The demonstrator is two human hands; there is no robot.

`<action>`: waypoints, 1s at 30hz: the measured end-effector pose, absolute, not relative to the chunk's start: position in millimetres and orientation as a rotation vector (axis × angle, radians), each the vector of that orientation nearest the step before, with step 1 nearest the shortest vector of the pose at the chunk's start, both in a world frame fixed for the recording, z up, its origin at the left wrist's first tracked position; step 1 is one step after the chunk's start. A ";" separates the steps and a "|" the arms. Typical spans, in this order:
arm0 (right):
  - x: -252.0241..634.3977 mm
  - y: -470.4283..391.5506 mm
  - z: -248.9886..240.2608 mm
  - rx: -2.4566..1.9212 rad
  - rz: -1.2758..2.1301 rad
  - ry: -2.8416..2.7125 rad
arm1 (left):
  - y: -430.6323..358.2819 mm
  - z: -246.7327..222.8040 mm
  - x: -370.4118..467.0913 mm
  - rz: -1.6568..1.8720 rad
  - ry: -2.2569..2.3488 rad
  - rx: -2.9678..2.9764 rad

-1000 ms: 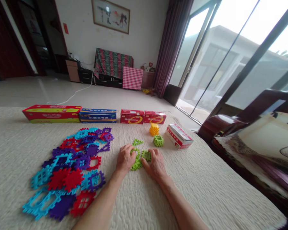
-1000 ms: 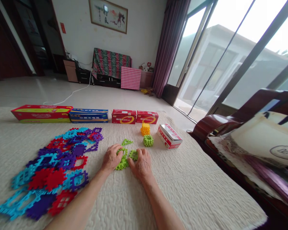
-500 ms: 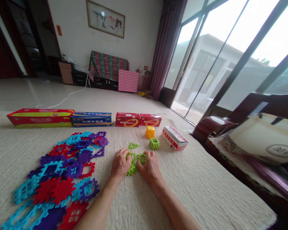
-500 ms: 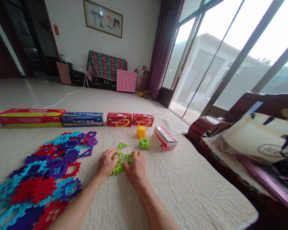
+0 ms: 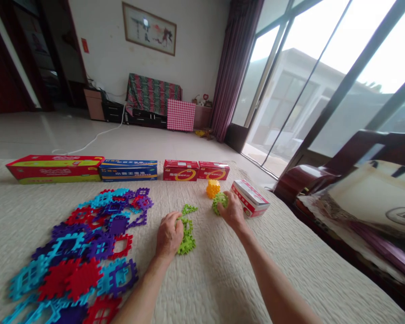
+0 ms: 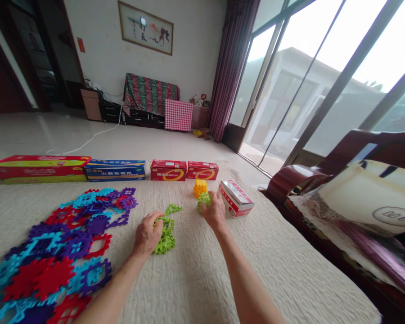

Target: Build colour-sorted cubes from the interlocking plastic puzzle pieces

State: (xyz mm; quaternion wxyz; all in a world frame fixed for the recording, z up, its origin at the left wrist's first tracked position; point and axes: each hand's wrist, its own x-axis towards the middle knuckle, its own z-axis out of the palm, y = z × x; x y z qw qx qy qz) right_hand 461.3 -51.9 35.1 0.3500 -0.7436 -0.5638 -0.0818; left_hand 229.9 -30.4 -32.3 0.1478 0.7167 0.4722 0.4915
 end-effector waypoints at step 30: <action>378.7 -71.2 11.8 -1.377 0.345 -1.380 | -31.3 -20.8 228.6 1.164 1.610 2.146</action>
